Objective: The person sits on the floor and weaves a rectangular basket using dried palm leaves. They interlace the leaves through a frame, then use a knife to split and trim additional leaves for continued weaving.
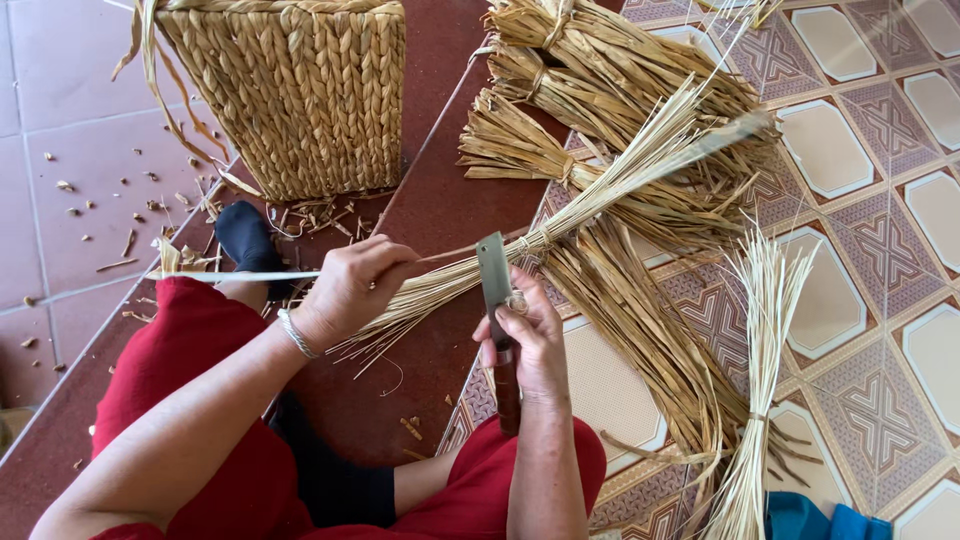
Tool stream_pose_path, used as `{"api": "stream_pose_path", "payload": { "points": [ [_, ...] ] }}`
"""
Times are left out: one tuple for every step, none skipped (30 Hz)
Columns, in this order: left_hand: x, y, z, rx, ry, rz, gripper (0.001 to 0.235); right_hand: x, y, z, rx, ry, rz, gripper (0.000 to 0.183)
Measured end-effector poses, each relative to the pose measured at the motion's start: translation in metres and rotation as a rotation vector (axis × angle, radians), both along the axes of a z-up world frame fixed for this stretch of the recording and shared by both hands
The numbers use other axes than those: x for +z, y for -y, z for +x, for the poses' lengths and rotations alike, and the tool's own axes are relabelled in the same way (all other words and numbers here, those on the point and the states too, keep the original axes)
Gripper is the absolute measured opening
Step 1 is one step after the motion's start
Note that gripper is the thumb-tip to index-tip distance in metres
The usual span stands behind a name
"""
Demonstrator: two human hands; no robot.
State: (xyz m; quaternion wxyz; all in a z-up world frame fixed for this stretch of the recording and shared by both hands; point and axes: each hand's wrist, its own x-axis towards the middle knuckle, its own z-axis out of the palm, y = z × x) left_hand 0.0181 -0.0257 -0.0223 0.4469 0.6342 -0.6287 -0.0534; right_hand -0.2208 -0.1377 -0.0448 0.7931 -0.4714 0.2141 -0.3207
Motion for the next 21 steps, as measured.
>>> {"api": "stream_pose_path", "payload": {
  "points": [
    [0.004, -0.001, -0.005, 0.001, 0.089, -0.033, 0.008, 0.003, -0.003, 0.003, -0.004, -0.013, 0.001, 0.047],
    [0.007, -0.002, -0.01, 0.002, 0.178, -0.065, 0.008, 0.005, -0.004, 0.006, -0.008, -0.026, 0.001, 0.045],
    [0.01, -0.004, -0.013, -0.013, 0.22, -0.089, 0.013, 0.006, -0.006, 0.007, -0.012, -0.039, 0.001, 0.043],
    [0.012, -0.005, -0.016, -0.03, 0.265, -0.113, 0.018, 0.006, -0.008, 0.009, -0.024, -0.043, 0.013, 0.042],
    [0.013, -0.005, -0.018, -0.047, 0.31, -0.138, 0.023, 0.006, -0.01, 0.009, -0.035, -0.046, 0.025, 0.04],
    [0.014, -0.005, -0.019, -0.05, 0.266, -0.123, 0.021, 0.005, -0.012, 0.01, -0.045, -0.047, 0.037, 0.038],
    [0.015, -0.005, -0.02, -0.053, 0.222, -0.108, 0.02, 0.003, -0.013, 0.012, -0.048, -0.043, 0.042, 0.035],
    [0.015, -0.006, -0.022, -0.055, 0.176, -0.092, 0.019, 0.0, -0.015, 0.013, -0.051, -0.04, 0.048, 0.032],
    [0.014, -0.006, -0.023, -0.049, 0.158, -0.063, 0.018, -0.002, -0.017, 0.013, -0.053, -0.038, 0.055, 0.028],
    [0.013, -0.005, -0.024, -0.043, 0.14, -0.036, 0.017, -0.005, -0.017, 0.013, -0.061, -0.043, 0.052, 0.027],
    [0.013, -0.004, -0.024, -0.037, 0.122, -0.009, 0.016, -0.008, -0.016, 0.013, -0.07, -0.047, 0.05, 0.026],
    [0.012, -0.004, -0.023, -0.037, 0.113, -0.016, 0.017, -0.01, -0.016, 0.013, -0.077, -0.052, 0.048, 0.024],
    [0.012, -0.005, -0.022, -0.037, 0.104, -0.023, 0.018, -0.013, -0.012, 0.012, -0.072, -0.03, 0.03, 0.024],
    [0.011, -0.005, -0.021, -0.039, 0.093, -0.028, 0.019, -0.015, -0.006, 0.009, -0.067, -0.008, 0.013, 0.023],
    [0.01, -0.006, -0.018, -0.028, 0.056, 0.045, 0.016, -0.017, 0.0, 0.006, -0.063, 0.013, -0.003, 0.022],
    [0.008, -0.006, -0.015, -0.02, 0.019, 0.117, 0.014, -0.019, 0.005, 0.003, -0.065, 0.072, 0.006, 0.022],
    [0.007, -0.006, -0.012, -0.011, -0.018, 0.189, 0.012, -0.02, 0.009, -0.001, -0.066, 0.132, 0.014, 0.022],
    [0.005, -0.006, -0.01, -0.022, -0.045, 0.198, 0.012, -0.022, 0.012, -0.003, -0.069, 0.191, 0.022, 0.022],
    [0.003, -0.006, -0.009, -0.034, -0.072, 0.207, 0.012, -0.024, 0.012, -0.005, -0.093, 0.181, 0.048, 0.024],
    [0.001, -0.006, -0.007, -0.041, -0.097, 0.213, 0.012, -0.024, 0.012, -0.005, -0.112, 0.172, 0.072, 0.026],
    [0.0, -0.006, -0.006, -0.043, -0.084, 0.21, 0.012, -0.025, 0.011, -0.004, -0.132, 0.163, 0.097, 0.028]
  ]
}}
